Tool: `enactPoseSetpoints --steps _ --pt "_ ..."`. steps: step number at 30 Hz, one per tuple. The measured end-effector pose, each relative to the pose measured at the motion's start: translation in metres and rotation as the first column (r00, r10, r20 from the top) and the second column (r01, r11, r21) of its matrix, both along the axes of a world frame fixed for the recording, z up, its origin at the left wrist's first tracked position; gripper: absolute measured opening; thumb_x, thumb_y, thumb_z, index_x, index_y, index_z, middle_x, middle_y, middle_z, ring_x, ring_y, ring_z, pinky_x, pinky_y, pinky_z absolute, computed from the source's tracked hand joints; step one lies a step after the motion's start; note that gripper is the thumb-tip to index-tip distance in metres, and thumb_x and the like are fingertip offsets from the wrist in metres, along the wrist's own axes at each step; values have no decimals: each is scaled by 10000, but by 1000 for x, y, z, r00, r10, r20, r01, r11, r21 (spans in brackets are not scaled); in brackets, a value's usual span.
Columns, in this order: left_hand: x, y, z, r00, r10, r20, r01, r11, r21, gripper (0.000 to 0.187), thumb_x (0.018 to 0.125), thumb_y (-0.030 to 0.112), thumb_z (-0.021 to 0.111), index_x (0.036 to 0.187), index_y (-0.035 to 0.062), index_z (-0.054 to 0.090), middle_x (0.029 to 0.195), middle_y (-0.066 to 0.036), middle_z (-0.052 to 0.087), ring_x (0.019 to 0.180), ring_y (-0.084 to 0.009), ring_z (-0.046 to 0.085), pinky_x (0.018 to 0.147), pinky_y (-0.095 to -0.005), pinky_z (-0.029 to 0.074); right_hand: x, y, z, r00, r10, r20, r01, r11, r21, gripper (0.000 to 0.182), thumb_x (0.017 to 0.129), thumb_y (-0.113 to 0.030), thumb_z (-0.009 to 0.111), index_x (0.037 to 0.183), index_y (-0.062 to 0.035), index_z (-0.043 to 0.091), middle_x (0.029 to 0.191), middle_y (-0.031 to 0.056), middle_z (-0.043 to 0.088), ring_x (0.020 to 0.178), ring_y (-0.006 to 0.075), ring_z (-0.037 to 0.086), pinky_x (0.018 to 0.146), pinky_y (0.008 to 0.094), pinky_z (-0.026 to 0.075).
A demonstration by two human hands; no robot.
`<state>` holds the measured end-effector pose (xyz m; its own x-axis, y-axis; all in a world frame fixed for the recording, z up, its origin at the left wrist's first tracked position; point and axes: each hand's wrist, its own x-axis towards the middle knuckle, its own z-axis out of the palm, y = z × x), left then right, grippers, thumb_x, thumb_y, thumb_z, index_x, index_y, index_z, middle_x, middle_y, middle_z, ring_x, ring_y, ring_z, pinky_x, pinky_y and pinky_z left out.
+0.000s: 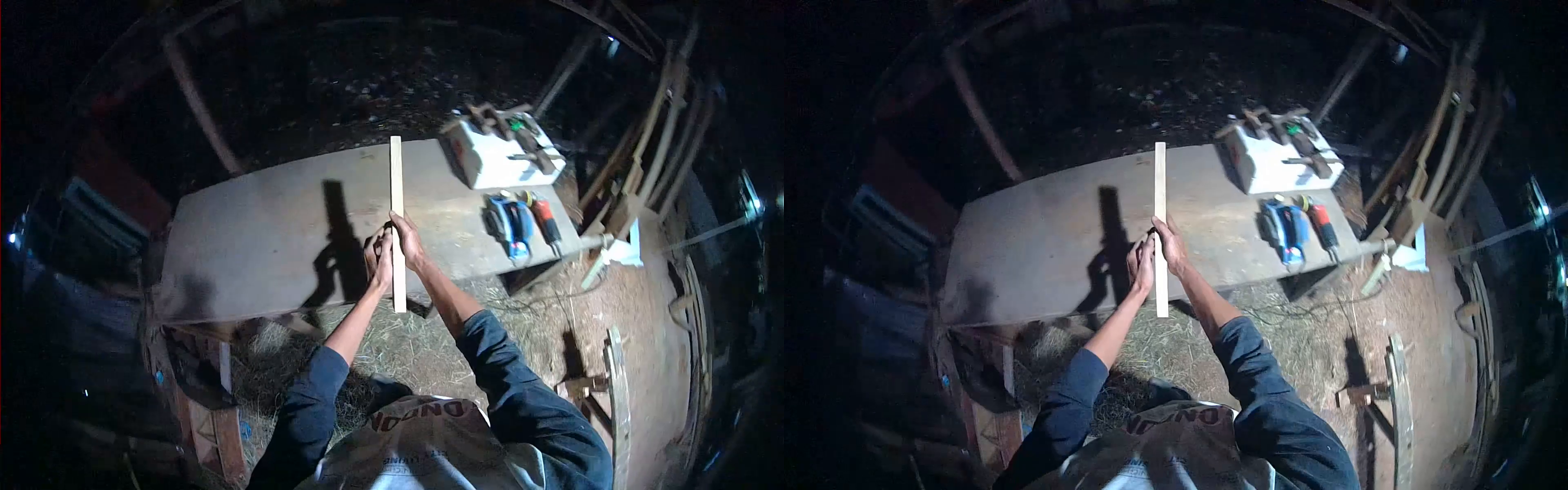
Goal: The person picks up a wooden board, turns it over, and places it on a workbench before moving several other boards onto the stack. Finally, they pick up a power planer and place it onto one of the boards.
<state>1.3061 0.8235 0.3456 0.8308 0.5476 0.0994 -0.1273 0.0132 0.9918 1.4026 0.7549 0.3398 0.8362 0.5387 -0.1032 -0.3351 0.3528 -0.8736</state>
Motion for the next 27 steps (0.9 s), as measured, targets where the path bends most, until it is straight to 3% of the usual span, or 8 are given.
enactPoseSetpoints --steps 5,9,12,13,14,20,25,27 --pt "49 -104 9 993 -106 51 106 994 6 502 1028 395 610 1360 18 629 1145 -112 681 969 -173 650 858 -311 530 -9 -136 23 978 -180 102 178 984 31 597 1006 -361 643 1487 -40 493 1179 78 641 1100 177 573 993 315 452" --pt "57 -196 38 960 -253 118 247 967 66 519 1047 351 565 1406 -24 584 1422 -156 598 1339 -239 531 1144 -348 382 -21 -246 24 946 -307 107 314 948 -54 590 998 -342 664 1483 -49 500 1144 33 629 1052 125 557 950 278 450" --pt "68 -258 45 926 -361 110 362 932 14 537 1048 356 572 1462 16 535 1421 -143 595 1322 -227 537 1101 -357 414 -38 -322 23 926 -362 111 363 932 12 553 1006 -303 656 1478 -55 509 1156 -1 618 1068 115 554 962 285 444" --pt "70 -275 50 897 -431 101 417 899 133 568 1041 396 580 1502 73 502 1439 -137 577 1312 -217 541 1062 -392 449 -47 -345 22 911 -393 121 395 919 9 542 1010 -291 651 1479 -59 509 1161 -6 619 1063 107 553 962 277 440" --pt "67 -299 51 904 -418 94 410 908 90 584 1014 385 631 1461 22 533 1334 -198 628 1146 -247 633 1003 -379 488 -57 -368 20 895 -426 130 429 903 8 531 1014 -278 646 1480 -62 509 1166 -11 619 1058 100 552 963 270 435" --pt "74 -428 58 798 -599 67 596 801 58 661 998 428 658 1483 14 486 1399 -230 581 1291 -300 571 1092 -384 442 -117 -482 27 830 -551 83 552 834 11 577 1012 -252 653 1529 -77 465 1044 -74 546 930 45 472 845 219 406" --pt "87 -521 40 681 -729 76 721 685 104 759 973 428 683 1519 -29 420 1405 -245 576 1300 -294 562 1120 -375 411 -150 -557 12 753 -633 179 638 769 37 651 1004 -255 663 1570 -67 404 1236 -32 584 1059 76 520 935 236 428" --pt "78 -558 43 599 -800 42 796 600 79 720 1000 368 665 1528 -36 389 1399 -160 594 1279 -206 570 1078 -326 444 -170 -586 11 744 -638 200 648 761 18 704 989 -281 684 1586 -65 380 1366 -8 555 1163 108 525 1012 266 423"
